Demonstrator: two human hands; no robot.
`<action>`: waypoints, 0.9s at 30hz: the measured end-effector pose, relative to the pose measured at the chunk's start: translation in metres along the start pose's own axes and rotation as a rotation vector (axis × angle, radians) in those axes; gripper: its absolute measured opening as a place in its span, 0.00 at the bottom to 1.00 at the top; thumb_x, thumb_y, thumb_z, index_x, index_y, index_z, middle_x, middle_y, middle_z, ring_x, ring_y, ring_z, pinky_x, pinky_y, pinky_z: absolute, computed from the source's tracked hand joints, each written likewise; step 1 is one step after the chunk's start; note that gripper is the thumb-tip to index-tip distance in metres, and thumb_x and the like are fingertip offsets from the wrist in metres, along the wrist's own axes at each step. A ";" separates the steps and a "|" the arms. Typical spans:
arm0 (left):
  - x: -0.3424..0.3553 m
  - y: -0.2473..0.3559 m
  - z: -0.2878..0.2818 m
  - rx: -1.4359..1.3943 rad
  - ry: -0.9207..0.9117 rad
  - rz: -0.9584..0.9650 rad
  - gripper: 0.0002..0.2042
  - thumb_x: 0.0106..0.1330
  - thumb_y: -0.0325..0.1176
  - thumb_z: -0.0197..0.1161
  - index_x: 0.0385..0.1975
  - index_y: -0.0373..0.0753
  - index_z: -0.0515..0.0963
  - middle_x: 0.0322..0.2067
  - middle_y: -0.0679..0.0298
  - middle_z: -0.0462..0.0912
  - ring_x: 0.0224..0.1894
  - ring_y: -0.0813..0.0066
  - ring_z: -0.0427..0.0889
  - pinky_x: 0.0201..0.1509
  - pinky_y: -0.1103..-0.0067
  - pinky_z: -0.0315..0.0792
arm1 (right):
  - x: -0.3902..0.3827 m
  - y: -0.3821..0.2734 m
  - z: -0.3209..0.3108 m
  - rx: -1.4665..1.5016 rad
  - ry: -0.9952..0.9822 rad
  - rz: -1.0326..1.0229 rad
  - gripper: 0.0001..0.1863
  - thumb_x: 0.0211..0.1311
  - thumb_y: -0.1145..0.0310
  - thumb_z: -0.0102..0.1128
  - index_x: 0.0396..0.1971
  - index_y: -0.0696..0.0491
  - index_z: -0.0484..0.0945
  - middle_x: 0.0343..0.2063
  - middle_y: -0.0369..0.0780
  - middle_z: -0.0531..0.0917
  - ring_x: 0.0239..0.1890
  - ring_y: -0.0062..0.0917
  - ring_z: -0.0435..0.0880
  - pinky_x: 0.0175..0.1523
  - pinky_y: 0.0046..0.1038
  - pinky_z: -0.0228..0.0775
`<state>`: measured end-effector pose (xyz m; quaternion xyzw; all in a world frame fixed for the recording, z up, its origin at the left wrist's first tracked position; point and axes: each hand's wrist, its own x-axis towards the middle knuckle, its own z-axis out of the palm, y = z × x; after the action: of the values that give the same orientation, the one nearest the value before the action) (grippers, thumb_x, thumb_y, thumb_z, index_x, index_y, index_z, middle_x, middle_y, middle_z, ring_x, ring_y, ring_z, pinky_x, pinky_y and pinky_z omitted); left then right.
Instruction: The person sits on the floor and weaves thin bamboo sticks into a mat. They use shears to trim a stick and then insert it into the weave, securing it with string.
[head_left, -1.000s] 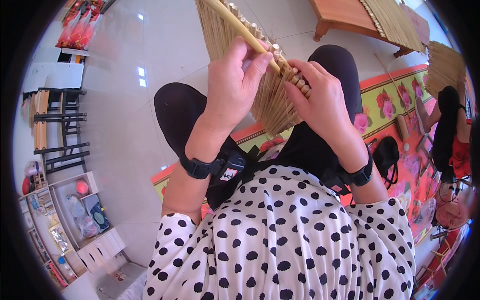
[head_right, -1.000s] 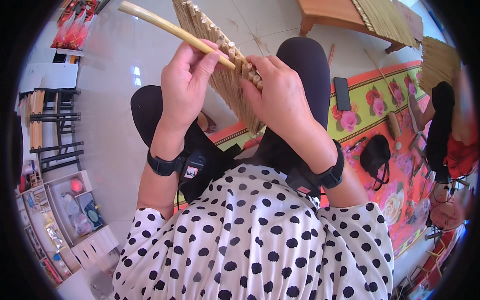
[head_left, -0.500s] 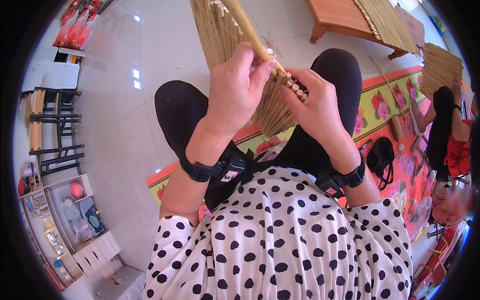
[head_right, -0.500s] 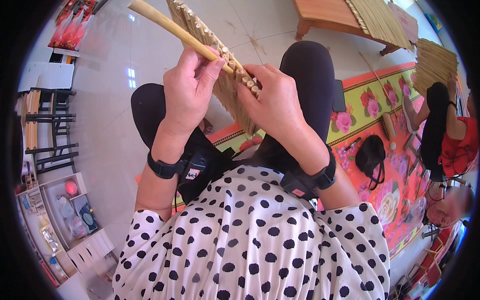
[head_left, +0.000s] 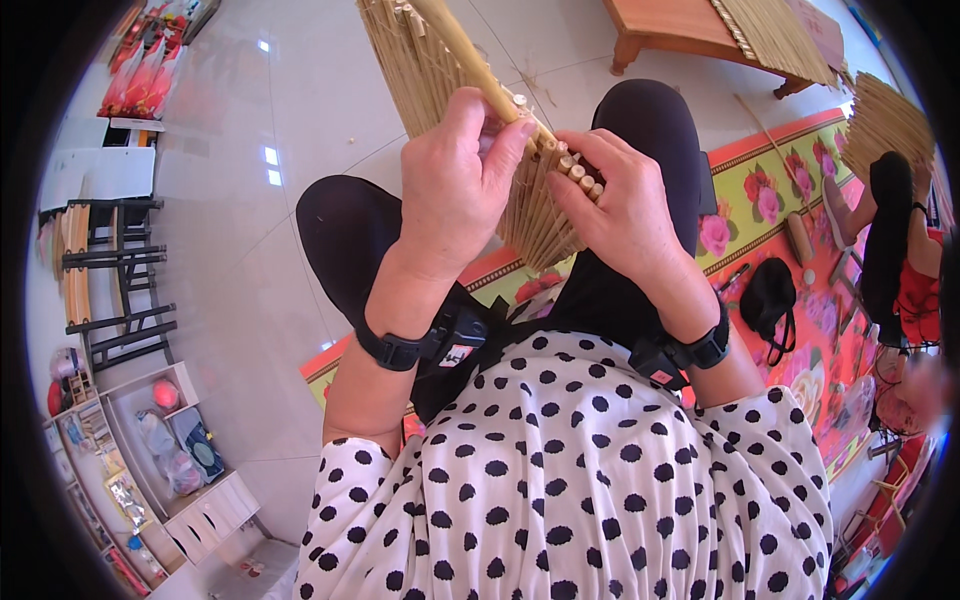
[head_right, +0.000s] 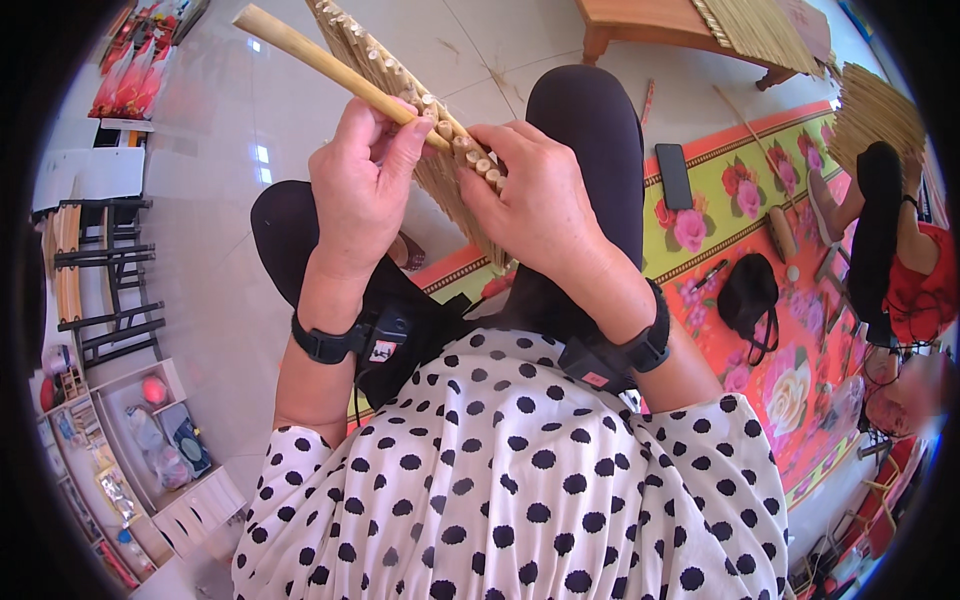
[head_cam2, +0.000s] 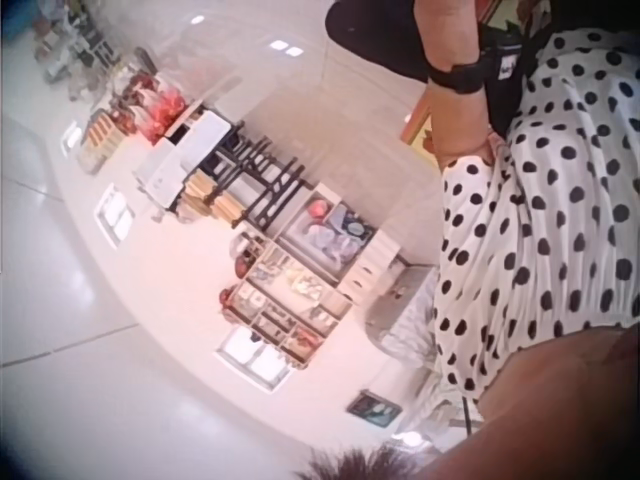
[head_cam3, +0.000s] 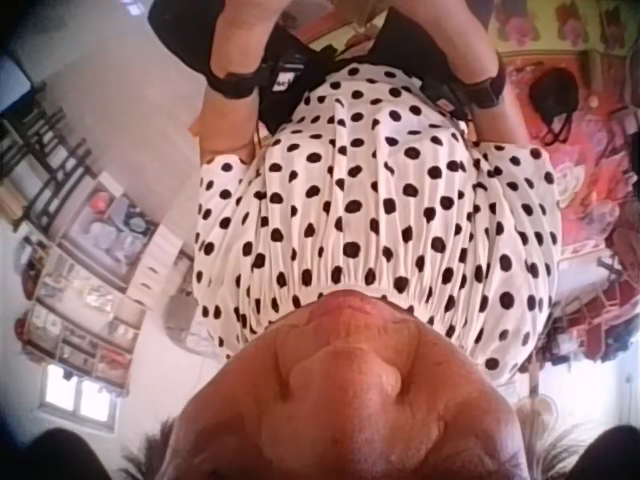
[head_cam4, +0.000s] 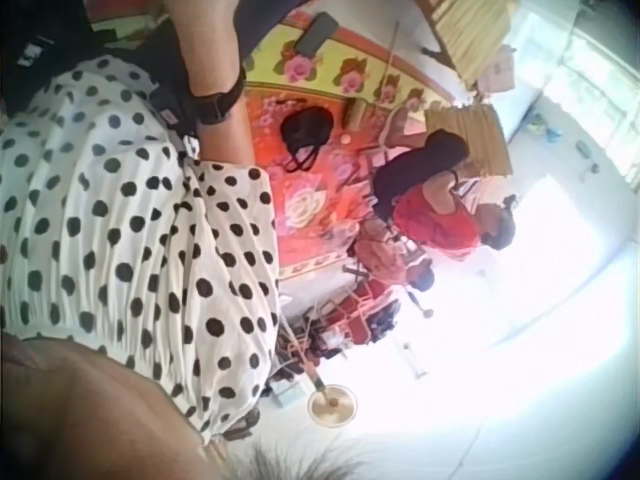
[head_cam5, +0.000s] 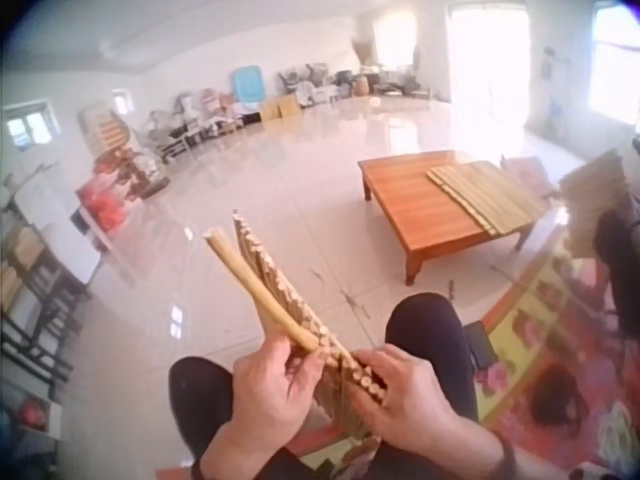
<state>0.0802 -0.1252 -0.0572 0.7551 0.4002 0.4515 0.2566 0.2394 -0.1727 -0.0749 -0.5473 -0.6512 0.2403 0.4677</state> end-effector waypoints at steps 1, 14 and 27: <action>0.000 -0.001 0.000 -0.011 0.003 0.002 0.09 0.65 0.29 0.64 0.33 0.33 0.71 0.26 0.55 0.84 0.29 0.64 0.87 0.31 0.77 0.78 | 0.000 0.000 0.000 0.003 0.002 -0.005 0.14 0.52 0.71 0.63 0.39 0.61 0.81 0.31 0.49 0.82 0.31 0.42 0.82 0.37 0.32 0.76; 0.000 0.001 0.001 0.026 0.001 0.012 0.09 0.64 0.29 0.65 0.33 0.33 0.72 0.26 0.57 0.84 0.29 0.65 0.87 0.31 0.77 0.78 | 0.000 0.002 0.000 0.004 -0.003 0.001 0.15 0.52 0.72 0.63 0.40 0.62 0.80 0.32 0.49 0.82 0.32 0.43 0.83 0.38 0.33 0.76; -0.001 0.007 0.004 0.127 -0.015 0.051 0.08 0.64 0.29 0.65 0.33 0.35 0.72 0.25 0.59 0.83 0.28 0.65 0.86 0.29 0.77 0.77 | -0.001 0.002 -0.001 0.017 0.009 -0.002 0.14 0.52 0.73 0.63 0.39 0.62 0.81 0.30 0.49 0.82 0.30 0.43 0.83 0.37 0.33 0.76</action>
<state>0.0860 -0.1300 -0.0540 0.7831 0.4067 0.4259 0.1997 0.2409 -0.1730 -0.0770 -0.5435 -0.6477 0.2429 0.4755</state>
